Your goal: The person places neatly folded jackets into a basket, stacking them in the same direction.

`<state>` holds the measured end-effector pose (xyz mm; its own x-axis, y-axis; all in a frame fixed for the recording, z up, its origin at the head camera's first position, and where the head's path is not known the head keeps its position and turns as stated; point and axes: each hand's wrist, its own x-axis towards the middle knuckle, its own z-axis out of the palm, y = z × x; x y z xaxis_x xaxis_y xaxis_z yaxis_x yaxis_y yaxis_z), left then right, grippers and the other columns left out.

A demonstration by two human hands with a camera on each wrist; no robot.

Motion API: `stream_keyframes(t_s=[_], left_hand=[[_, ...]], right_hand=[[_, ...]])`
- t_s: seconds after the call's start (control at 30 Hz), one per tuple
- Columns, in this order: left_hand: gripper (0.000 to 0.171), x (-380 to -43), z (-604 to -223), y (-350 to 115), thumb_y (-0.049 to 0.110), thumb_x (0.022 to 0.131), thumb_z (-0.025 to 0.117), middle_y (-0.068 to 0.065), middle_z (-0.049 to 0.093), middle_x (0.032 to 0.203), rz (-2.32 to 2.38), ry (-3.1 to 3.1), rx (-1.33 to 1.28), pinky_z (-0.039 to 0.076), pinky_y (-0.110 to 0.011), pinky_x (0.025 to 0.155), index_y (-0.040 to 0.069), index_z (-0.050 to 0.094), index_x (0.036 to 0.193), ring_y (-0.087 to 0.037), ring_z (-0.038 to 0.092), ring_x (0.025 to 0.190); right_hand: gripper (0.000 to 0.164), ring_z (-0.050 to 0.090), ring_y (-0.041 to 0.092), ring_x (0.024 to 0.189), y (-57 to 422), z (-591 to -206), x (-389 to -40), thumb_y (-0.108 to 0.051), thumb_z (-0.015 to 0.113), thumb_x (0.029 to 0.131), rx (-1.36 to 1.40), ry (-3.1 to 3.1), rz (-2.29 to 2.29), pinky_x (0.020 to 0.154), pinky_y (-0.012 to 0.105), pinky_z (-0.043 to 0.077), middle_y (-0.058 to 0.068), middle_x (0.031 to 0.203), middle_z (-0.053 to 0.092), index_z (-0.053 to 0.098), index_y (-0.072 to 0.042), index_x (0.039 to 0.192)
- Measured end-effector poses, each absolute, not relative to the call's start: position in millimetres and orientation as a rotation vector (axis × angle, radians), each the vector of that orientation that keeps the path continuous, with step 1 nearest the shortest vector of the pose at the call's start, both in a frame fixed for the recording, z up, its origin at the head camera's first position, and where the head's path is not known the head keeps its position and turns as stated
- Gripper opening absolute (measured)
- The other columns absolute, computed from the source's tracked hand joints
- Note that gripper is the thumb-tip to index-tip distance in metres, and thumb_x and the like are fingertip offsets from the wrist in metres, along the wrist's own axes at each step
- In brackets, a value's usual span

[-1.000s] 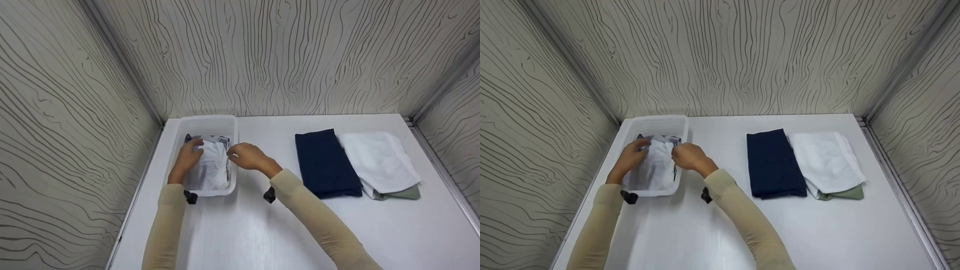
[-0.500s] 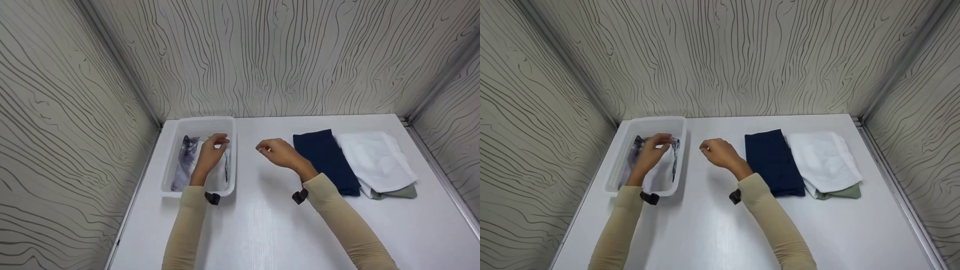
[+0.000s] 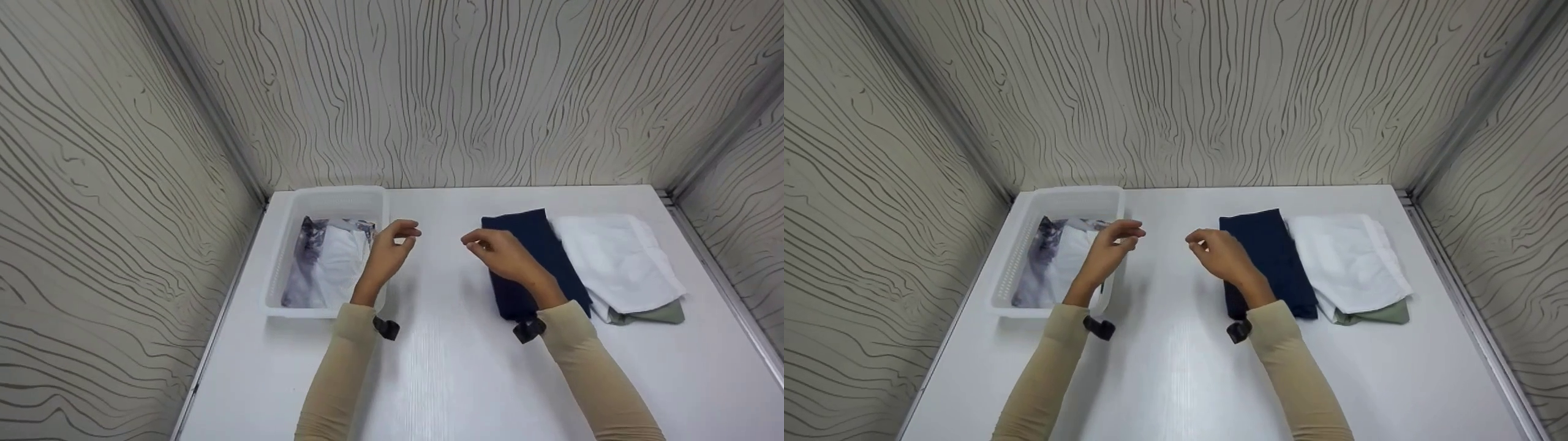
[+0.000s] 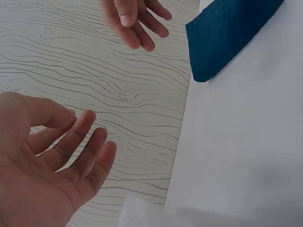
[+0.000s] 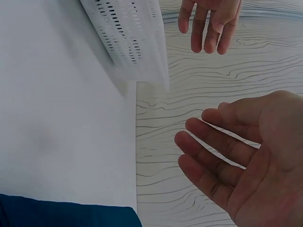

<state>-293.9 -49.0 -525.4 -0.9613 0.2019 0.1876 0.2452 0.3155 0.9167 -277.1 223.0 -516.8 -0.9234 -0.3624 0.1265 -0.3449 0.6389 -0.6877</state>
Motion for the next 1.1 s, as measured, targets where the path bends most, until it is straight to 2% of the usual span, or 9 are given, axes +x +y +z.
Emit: stream_keyframes(t_s=[0.4, 0.47, 0.63, 0.73, 0.93, 1.1], left_hand=[[0.029, -291, -535, -1, 0.007, 0.107, 0.059, -0.006, 0.076, 0.122, -1.771, -2.593, -0.505, 0.056, -0.032, 0.095, 0.009, 0.068, 0.135, -0.021, 0.068, 0.12], [0.029, -292, -539, 7, 0.006, 0.107, 0.059, -0.006, 0.076, 0.122, -1.768, -2.6, -0.526, 0.055, -0.032, 0.097, 0.009, 0.068, 0.135, -0.021, 0.068, 0.119], [0.03, -292, -550, 24, 0.004, 0.107, 0.058, -0.01, 0.075, 0.122, -1.773, -2.598, -0.587, 0.055, -0.033, 0.101, 0.004, 0.067, 0.135, -0.023, 0.069, 0.118], [0.03, -291, -558, 31, 0.004, 0.107, 0.058, -0.009, 0.075, 0.122, -1.802, -2.612, -0.566, 0.056, -0.031, 0.1, 0.004, 0.067, 0.135, -0.021, 0.07, 0.117], [0.029, -290, -571, 42, 0.002, 0.106, 0.057, -0.011, 0.074, 0.12, -1.844, -2.608, -0.505, 0.057, -0.029, 0.096, 0.004, 0.067, 0.133, -0.022, 0.07, 0.114], [0.03, -290, -581, 51, -0.001, 0.102, 0.056, -0.012, 0.075, 0.117, -1.818, -2.638, -0.458, 0.056, -0.024, 0.087, 0.002, 0.068, 0.129, -0.019, 0.071, 0.107]], right_hand=[[0.03, 0.07, 0.038, 0.119, 266, -530, -266, -0.014, 0.058, 0.111, -0.467, 2.809, -1.31, 0.101, 0.055, 0.056, 0.021, 0.132, 0.073, 0.07, 0.001, 0.134], [0.031, 0.07, 0.038, 0.12, 275, -533, -265, -0.015, 0.058, 0.111, -0.437, 2.826, -1.316, 0.101, 0.048, 0.057, 0.021, 0.132, 0.073, 0.07, 0.001, 0.135], [0.032, 0.071, 0.037, 0.117, 300, -540, -259, -0.016, 0.058, 0.111, -0.329, 2.88, -1.321, 0.09, 0.019, 0.052, 0.022, 0.129, 0.074, 0.069, 0.0, 0.135], [0.033, 0.071, 0.035, 0.114, 314, -543, -255, -0.017, 0.057, 0.111, -0.277, 2.9, -1.312, 0.084, 0.014, 0.05, 0.025, 0.126, 0.074, 0.068, 0.001, 0.137], [0.037, 0.071, 0.026, 0.11, 340, -554, -248, -0.021, 0.054, 0.113, -0.133, 2.91, -1.294, 0.082, 0.012, 0.049, 0.026, 0.127, 0.073, 0.066, 0.001, 0.14], [0.041, 0.067, 0.002, 0.101, 358, -565, -246, -0.022, 0.052, 0.113, -0.037, 2.844, -1.361, 0.08, 0.013, 0.054, 0.03, 0.134, 0.068, 0.062, 0.004, 0.143]])
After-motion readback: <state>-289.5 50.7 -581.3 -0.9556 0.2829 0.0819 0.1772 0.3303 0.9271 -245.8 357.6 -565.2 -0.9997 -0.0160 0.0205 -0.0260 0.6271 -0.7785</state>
